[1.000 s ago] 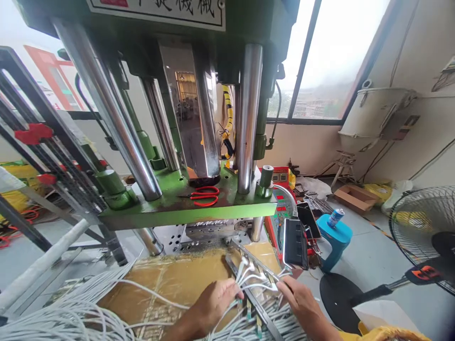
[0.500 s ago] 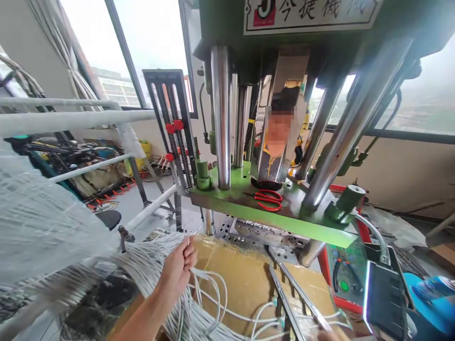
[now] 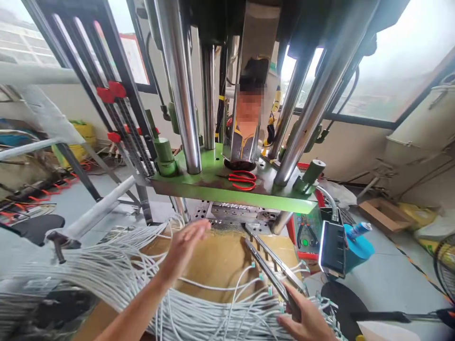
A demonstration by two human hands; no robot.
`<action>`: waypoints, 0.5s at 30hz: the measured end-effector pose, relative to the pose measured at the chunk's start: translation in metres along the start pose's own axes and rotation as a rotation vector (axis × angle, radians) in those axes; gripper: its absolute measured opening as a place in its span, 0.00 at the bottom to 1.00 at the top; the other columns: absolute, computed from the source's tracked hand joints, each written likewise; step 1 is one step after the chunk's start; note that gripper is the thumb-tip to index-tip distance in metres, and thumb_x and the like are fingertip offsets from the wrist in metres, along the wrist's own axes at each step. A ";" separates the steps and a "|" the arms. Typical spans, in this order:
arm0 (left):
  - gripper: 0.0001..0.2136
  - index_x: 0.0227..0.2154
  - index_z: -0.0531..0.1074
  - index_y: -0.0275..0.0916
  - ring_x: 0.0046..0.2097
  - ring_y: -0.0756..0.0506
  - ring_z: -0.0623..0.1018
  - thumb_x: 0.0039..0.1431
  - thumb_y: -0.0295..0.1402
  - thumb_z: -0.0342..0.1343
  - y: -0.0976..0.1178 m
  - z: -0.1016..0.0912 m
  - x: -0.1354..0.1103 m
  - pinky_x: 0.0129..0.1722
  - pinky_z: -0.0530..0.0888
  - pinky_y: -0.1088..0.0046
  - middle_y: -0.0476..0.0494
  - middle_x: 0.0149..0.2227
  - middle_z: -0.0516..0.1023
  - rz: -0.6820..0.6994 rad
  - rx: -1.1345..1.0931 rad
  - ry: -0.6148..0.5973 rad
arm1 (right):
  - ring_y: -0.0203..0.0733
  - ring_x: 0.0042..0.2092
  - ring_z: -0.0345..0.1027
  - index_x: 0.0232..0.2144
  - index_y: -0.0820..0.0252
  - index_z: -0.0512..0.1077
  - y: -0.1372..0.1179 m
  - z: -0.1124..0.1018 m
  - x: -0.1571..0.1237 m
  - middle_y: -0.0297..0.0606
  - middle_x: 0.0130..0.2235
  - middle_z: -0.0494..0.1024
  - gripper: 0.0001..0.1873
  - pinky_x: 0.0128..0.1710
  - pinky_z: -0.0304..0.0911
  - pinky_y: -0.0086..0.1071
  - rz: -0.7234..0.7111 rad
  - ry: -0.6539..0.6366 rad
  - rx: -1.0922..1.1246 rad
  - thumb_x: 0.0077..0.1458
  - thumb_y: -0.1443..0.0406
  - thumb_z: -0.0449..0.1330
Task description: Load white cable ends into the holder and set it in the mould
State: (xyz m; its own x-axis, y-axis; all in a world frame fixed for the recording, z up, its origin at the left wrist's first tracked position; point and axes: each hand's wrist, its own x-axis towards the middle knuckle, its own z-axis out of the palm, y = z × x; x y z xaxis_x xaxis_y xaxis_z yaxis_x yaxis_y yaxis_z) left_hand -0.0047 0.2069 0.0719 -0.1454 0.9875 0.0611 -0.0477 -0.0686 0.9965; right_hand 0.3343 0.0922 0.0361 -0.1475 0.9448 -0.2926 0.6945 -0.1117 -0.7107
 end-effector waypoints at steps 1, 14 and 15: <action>0.22 0.51 0.71 0.41 0.55 0.38 0.72 0.55 0.42 0.58 -0.008 0.015 -0.010 0.51 0.73 0.62 0.39 0.55 0.72 -0.015 0.129 -0.231 | 0.44 0.36 0.70 0.59 0.70 0.62 -0.005 -0.001 0.001 0.43 0.39 0.79 0.37 0.38 0.65 0.30 0.014 -0.013 0.036 0.46 0.63 0.57; 0.26 0.54 0.69 0.47 0.62 0.39 0.64 0.50 0.40 0.63 -0.044 0.027 0.026 0.62 0.62 0.60 0.43 0.63 0.59 0.349 0.721 -0.225 | 0.44 0.37 0.73 0.51 0.57 0.72 -0.069 -0.022 0.085 0.38 0.37 0.80 0.29 0.39 0.68 0.35 -0.201 0.111 -0.016 0.43 0.66 0.66; 0.26 0.53 0.70 0.45 0.60 0.39 0.66 0.49 0.40 0.63 -0.045 0.026 0.040 0.61 0.63 0.60 0.41 0.61 0.61 0.373 0.729 -0.168 | 0.46 0.42 0.72 0.52 0.57 0.72 -0.073 -0.024 0.102 0.40 0.41 0.79 0.29 0.44 0.67 0.38 -0.233 0.175 -0.060 0.44 0.64 0.67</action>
State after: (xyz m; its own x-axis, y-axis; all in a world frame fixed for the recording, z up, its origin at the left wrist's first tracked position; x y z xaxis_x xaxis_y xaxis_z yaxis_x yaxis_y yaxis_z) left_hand 0.0176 0.2529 0.0314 0.1273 0.9300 0.3448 0.6338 -0.3437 0.6930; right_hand 0.2854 0.2041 0.0740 -0.1876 0.9822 -0.0078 0.6971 0.1276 -0.7055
